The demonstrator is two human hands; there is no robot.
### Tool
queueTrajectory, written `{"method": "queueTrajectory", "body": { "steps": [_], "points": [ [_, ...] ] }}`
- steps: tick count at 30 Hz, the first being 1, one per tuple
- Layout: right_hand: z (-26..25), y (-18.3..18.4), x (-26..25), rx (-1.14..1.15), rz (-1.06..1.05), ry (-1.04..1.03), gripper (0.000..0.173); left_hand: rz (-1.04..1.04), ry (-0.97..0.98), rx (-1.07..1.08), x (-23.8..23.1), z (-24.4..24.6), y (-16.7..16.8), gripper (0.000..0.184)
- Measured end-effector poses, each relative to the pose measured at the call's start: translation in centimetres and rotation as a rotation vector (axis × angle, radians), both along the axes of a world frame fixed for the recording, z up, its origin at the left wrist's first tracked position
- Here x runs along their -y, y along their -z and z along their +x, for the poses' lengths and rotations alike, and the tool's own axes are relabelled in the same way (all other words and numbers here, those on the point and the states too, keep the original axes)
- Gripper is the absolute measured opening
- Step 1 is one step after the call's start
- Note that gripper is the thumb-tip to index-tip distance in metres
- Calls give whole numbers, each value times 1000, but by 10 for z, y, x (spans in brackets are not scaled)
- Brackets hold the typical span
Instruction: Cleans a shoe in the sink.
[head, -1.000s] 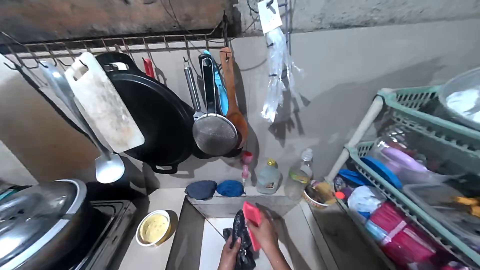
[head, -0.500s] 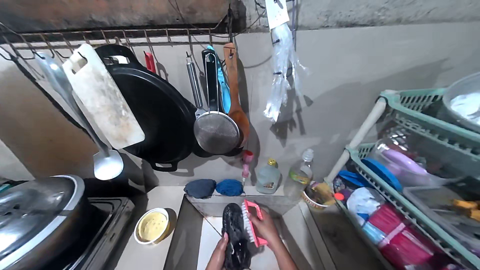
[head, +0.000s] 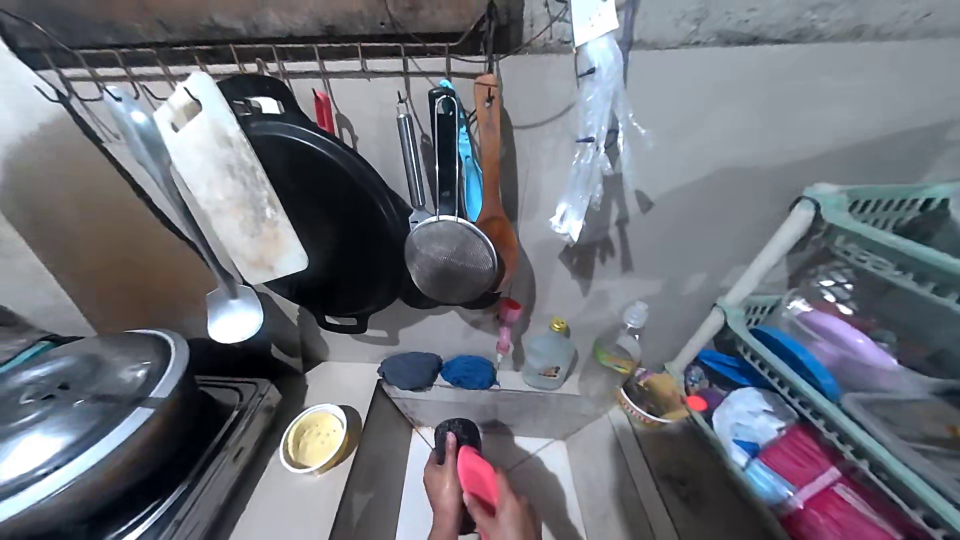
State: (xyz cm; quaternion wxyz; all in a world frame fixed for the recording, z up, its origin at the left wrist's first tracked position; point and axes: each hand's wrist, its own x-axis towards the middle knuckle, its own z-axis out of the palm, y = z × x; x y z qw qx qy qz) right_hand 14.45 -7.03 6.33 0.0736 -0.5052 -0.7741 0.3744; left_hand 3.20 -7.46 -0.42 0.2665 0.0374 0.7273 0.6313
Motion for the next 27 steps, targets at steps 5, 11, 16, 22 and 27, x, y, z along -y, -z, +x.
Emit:
{"method": "queueTrajectory", "body": {
  "steps": [5, 11, 16, 22, 27],
  "points": [
    [-26, -35, -41, 138, 102, 16, 66, -278, 244, -187, 14, 27, 13, 43],
    [-16, -30, -54, 101, 99, -190, 67, -80, 75, -81, 11, 16, 18, 55],
    [27, 27, -11, -221, 27, 13, 65, 401, -140, 340, 1, 0, -10, 90],
    [-4, -26, -46, 79, 78, 16, 66, 32, 129, 24, 4, 46, 22, 57],
    [2, -20, -33, 5, 75, 30, 67, 242, -71, 233, -10, 32, 8, 75]
  ]
}}
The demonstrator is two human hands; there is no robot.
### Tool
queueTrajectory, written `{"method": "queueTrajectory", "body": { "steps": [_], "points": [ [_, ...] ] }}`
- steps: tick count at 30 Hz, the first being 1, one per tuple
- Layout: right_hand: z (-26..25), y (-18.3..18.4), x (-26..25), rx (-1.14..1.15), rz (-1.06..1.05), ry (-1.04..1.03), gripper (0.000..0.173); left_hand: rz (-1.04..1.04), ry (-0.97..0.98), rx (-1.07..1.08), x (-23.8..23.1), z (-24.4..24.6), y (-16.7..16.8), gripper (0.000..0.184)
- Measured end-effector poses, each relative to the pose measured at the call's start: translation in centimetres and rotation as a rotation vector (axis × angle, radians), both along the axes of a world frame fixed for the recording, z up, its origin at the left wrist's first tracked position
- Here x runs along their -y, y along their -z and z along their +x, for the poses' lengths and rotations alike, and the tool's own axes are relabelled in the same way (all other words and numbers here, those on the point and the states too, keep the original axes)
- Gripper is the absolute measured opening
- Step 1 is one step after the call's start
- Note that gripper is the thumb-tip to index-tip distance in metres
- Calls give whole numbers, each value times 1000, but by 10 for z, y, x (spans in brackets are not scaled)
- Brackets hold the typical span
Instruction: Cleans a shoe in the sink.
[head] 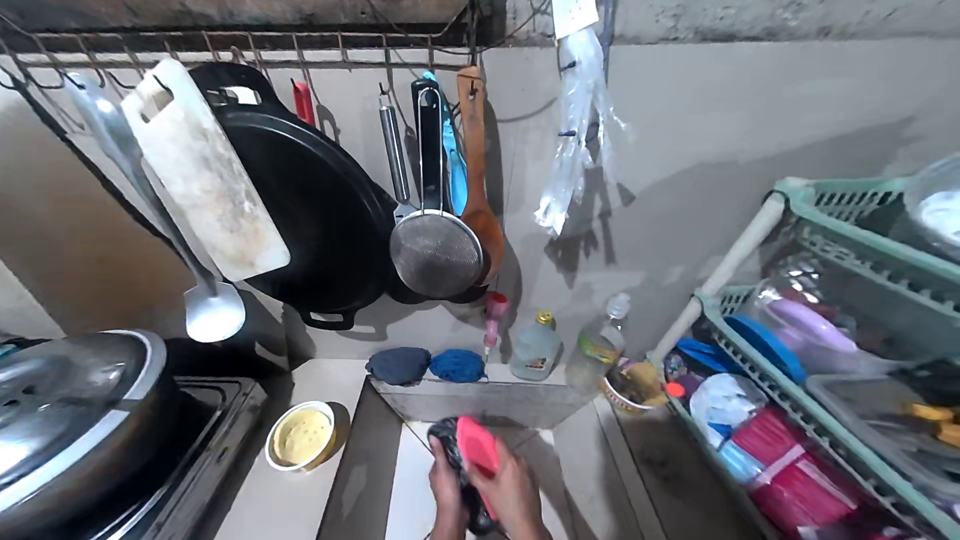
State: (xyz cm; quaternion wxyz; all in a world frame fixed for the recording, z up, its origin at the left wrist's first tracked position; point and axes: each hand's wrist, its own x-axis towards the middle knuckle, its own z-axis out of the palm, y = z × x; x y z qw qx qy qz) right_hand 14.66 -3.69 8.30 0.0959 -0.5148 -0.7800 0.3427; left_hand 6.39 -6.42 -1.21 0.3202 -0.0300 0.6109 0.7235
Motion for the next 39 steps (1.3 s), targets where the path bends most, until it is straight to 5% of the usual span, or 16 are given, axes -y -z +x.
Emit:
{"method": "queueTrajectory", "body": {
  "steps": [6, 16, 22, 26, 30, 33, 37, 39],
  "points": [
    [46, 55, 39, -272, -26, 112, 65, 362, -179, 322, 2, -37, -32, 86],
    [-18, -22, -42, 42, -76, -138, 66, 235, 157, 159, 23, -5, -14, 80],
    [22, 28, 11, -317, -135, 16, 60, 353, -7, 284, 23, -34, -16, 76],
    [52, 46, 25, -497, -236, 57, 45, 443, 113, 436, 31, -29, -10, 78],
    [58, 34, 19, -455, -203, 71, 50, 471, 110, 274, 20, -18, 6, 61],
    [56, 30, 18, -383, -140, 93, 56, 225, 20, 144, 12, -14, 5, 46],
    [49, 27, 22, -175, -54, 56, 65, 179, 227, 155, 21, -5, -10, 76],
    [42, 22, 34, -147, -44, 21, 66, 229, 184, 89, 21, 1, -8, 63]
  ]
}}
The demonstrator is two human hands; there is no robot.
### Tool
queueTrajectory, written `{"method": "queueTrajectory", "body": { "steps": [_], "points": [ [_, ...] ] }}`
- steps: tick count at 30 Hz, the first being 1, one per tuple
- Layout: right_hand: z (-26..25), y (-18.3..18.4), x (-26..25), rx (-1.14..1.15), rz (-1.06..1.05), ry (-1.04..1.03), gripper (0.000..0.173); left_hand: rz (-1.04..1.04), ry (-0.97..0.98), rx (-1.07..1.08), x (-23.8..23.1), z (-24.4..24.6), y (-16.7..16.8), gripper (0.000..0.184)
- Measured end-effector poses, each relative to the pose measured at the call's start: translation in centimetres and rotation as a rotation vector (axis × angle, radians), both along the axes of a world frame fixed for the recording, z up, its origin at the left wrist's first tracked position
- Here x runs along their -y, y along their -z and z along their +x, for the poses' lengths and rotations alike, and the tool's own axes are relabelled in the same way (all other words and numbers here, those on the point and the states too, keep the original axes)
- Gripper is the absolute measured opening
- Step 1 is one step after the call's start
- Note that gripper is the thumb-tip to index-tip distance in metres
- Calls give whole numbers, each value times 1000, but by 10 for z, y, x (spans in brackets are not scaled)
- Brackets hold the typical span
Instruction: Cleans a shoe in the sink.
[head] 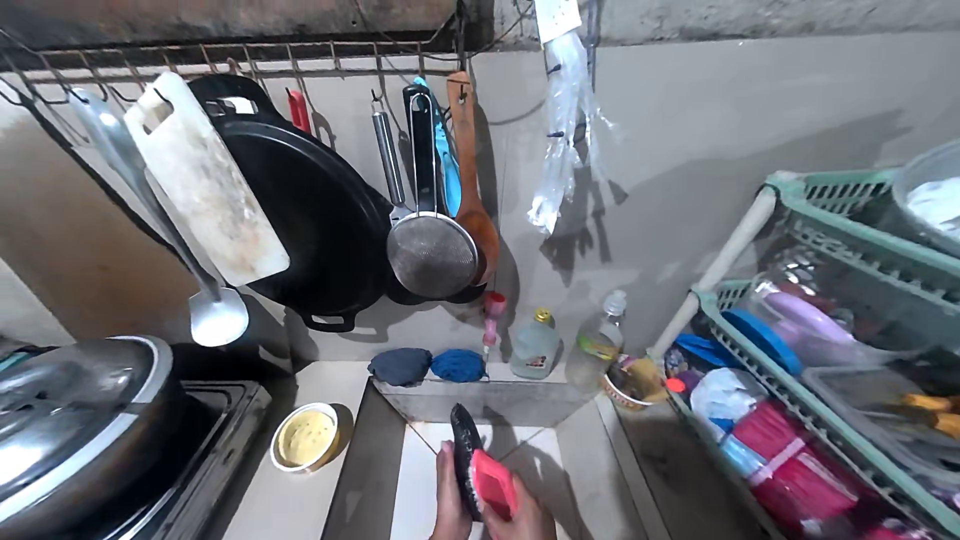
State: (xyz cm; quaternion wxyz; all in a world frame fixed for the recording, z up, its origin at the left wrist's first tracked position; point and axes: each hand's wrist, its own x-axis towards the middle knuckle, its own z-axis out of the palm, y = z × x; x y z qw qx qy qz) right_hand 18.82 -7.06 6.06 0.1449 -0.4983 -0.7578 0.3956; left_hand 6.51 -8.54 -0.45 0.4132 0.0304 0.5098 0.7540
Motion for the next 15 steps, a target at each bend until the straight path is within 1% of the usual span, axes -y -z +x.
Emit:
{"method": "queueTrajectory", "body": {
  "steps": [1, 3, 4, 5, 6, 9, 10, 13, 15],
  "points": [
    [-3, 0, 6, 20, 8, -17, 67, -40, -70, -29, -2, 2, 1, 56],
    [-7, 7, 16, 44, 31, -33, 69, -159, -167, -95, -5, 3, 0, 61],
    [-9, 9, 18, 31, 39, -36, 68, -184, -180, -138, -7, 1, 1, 57],
    [-10, 7, 21, 19, 38, -41, 68, -169, -164, -164, -7, 1, 4, 49],
    [-12, 4, 23, 17, 37, -40, 68, -120, -121, -154, -4, 1, 7, 48],
    [-20, -13, 17, 37, -2, -8, 70, 48, -13, -60, 3, 6, 8, 63],
    [-23, -18, 13, 36, -6, -1, 70, 78, 3, -57, 3, 4, 8, 66],
    [-38, -40, -10, 41, -5, 36, 71, 130, 39, -56, 4, 3, 6, 67],
    [-51, -51, -36, 36, 18, 58, 69, 162, 34, -63, 5, 2, 13, 74]
  ]
}}
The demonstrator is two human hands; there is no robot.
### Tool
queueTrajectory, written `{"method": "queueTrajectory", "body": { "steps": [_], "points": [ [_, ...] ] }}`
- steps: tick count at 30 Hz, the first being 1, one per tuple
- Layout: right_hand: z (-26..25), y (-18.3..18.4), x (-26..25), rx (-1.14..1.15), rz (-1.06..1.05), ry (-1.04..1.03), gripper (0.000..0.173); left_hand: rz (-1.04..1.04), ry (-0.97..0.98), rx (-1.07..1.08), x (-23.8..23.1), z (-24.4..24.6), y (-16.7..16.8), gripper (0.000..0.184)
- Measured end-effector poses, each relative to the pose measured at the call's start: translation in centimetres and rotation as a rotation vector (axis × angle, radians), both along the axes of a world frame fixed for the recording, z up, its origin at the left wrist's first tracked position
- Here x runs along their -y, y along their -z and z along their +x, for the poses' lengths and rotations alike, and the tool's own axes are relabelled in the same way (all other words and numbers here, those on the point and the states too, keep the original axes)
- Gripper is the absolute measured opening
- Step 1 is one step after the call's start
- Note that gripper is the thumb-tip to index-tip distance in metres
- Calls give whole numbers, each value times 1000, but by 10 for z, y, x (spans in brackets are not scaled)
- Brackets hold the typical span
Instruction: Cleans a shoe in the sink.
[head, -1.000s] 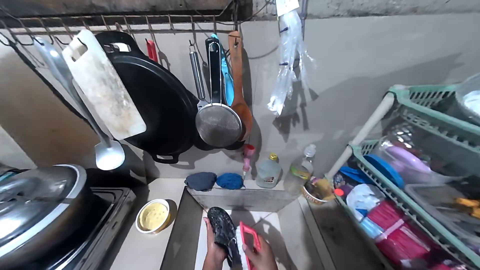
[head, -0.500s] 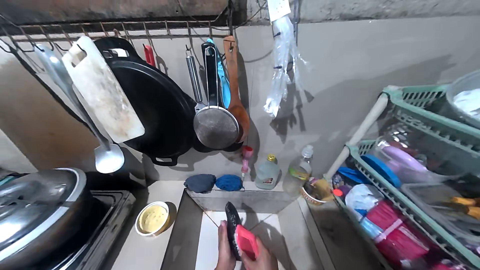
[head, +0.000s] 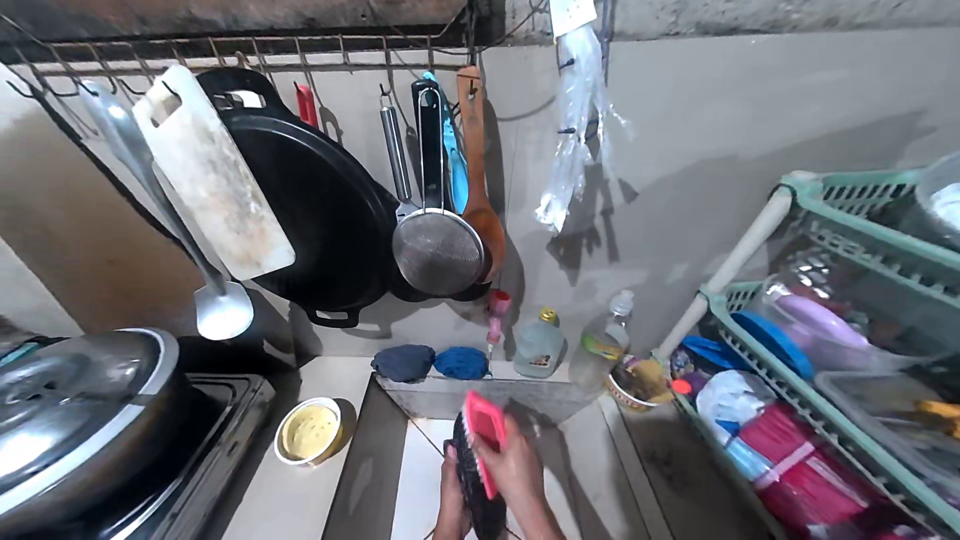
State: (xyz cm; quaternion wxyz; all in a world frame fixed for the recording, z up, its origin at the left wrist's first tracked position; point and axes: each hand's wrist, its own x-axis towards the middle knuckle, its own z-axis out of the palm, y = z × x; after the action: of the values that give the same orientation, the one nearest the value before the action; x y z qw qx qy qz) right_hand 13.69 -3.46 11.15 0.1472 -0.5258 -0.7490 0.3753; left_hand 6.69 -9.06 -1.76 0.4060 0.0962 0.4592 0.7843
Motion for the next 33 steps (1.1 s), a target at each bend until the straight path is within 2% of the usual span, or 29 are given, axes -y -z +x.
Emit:
{"method": "queueTrajectory", "body": {
  "steps": [3, 5, 7, 8, 12, 15, 16, 19, 22, 26, 29, 33],
  "points": [
    [-13, -6, -29, 51, -6, -18, 69, -56, -6, -74, -2, -3, 10, 74],
    [-16, -4, -32, 123, -7, -49, 70, -113, 22, -124, -4, -6, 6, 84],
    [-17, 1, -27, 171, -7, -56, 70, -164, 80, -81, -2, -6, -2, 100],
    [-17, 3, -25, 184, -10, -60, 70, -177, 89, -47, -3, -5, -6, 101],
    [-18, 15, -12, 163, -51, -80, 68, -181, -171, 2, -19, 8, -9, 89],
    [-10, 21, -2, 102, -97, -122, 68, -159, -342, 5, -28, 5, -14, 52],
    [-4, 20, 4, 117, -112, -142, 68, -159, -374, 28, -31, 0, -19, 48],
    [20, 25, 32, 145, -51, -169, 69, -74, -408, 196, -33, -22, -37, 57],
    [39, 41, 44, 138, 61, -155, 66, 43, -373, 309, -31, -30, -47, 56],
    [20, 24, 11, 176, 27, -62, 68, -23, -214, 174, -24, -14, -37, 56],
    [-1, 7, -18, 224, -24, -42, 69, -59, -135, 156, -20, -7, -30, 58],
    [3, 21, 1, 210, -50, -87, 71, -39, -230, 160, -21, -28, -32, 57]
  ]
}}
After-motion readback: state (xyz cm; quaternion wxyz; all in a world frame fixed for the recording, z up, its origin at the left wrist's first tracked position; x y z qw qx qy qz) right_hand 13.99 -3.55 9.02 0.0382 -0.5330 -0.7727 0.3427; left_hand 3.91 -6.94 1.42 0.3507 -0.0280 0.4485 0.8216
